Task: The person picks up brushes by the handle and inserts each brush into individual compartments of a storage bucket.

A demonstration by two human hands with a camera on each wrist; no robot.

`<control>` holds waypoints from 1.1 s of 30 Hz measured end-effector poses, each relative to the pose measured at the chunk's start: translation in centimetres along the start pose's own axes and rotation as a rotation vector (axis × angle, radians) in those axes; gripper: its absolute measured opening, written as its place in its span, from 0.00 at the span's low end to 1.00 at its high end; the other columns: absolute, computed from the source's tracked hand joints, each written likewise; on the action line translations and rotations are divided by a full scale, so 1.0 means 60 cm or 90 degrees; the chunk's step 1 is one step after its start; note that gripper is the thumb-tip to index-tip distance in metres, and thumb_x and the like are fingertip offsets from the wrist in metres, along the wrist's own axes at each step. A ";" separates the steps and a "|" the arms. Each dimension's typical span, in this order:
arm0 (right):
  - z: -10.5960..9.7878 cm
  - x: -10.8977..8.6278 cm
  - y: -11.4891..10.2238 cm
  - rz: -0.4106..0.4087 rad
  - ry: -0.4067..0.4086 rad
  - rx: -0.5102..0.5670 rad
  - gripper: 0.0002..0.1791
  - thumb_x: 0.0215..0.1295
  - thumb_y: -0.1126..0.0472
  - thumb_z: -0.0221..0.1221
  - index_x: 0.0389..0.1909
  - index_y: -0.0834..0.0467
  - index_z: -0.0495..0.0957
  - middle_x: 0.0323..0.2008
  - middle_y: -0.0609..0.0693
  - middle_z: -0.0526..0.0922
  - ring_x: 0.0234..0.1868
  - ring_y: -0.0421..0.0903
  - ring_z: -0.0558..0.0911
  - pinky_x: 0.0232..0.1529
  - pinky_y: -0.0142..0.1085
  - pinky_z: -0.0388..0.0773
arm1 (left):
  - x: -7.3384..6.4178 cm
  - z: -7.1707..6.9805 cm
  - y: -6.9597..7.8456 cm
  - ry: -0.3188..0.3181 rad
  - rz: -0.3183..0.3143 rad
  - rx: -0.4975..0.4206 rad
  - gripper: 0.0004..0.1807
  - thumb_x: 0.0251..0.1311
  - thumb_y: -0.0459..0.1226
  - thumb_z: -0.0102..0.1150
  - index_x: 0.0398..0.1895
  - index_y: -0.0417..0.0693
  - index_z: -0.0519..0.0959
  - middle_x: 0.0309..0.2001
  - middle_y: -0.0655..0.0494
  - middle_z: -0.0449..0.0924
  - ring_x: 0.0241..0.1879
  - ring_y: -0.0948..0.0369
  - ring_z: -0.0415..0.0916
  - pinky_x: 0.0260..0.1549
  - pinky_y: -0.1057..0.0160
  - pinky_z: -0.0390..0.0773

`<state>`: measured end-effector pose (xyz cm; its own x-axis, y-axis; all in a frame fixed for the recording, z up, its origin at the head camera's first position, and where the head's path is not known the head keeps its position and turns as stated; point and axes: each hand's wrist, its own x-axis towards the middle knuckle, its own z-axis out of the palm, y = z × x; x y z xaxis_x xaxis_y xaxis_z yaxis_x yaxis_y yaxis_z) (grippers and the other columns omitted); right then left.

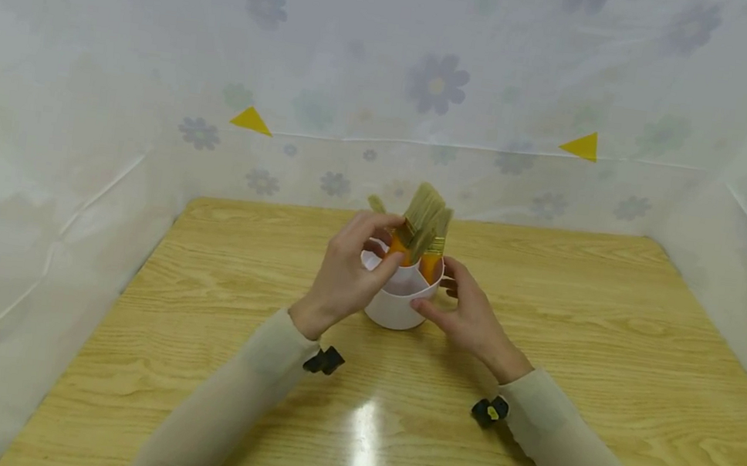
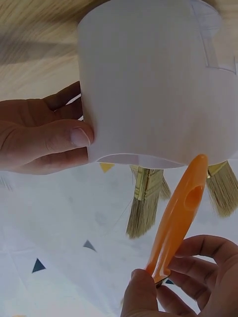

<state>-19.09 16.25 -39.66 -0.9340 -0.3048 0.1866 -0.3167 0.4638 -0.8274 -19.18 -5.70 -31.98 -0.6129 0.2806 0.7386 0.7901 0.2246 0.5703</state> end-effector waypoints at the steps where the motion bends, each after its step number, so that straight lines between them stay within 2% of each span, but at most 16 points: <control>1: 0.000 0.000 0.000 0.000 -0.001 0.002 0.47 0.57 0.41 0.64 0.73 0.52 0.52 0.66 0.52 0.64 0.63 0.52 0.67 0.60 0.52 0.66 | 0.001 0.001 0.000 0.002 0.003 -0.002 0.22 0.56 0.26 0.62 0.55 0.40 0.74 0.47 0.47 0.75 0.39 0.56 0.75 0.35 0.61 0.80; 23: 0.000 0.001 0.000 -0.002 0.003 -0.002 0.47 0.57 0.41 0.64 0.72 0.52 0.53 0.66 0.52 0.64 0.63 0.52 0.67 0.60 0.52 0.66 | 0.021 0.022 0.001 0.051 0.034 -0.014 0.20 0.56 0.25 0.62 0.53 0.37 0.73 0.46 0.45 0.75 0.38 0.55 0.75 0.33 0.60 0.80; 33: 0.000 -0.001 -0.003 0.001 0.001 0.003 0.46 0.57 0.42 0.64 0.72 0.50 0.53 0.66 0.52 0.64 0.63 0.52 0.67 0.60 0.53 0.66 | 0.026 0.028 -0.001 0.064 0.050 -0.012 0.19 0.57 0.26 0.61 0.52 0.38 0.73 0.46 0.46 0.75 0.40 0.56 0.75 0.35 0.63 0.80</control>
<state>-19.01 16.17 -39.55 -0.9347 -0.3026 0.1866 -0.3147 0.4601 -0.8302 -20.18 -3.73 -31.45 -0.5461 0.2020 0.8130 0.8363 0.1878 0.5151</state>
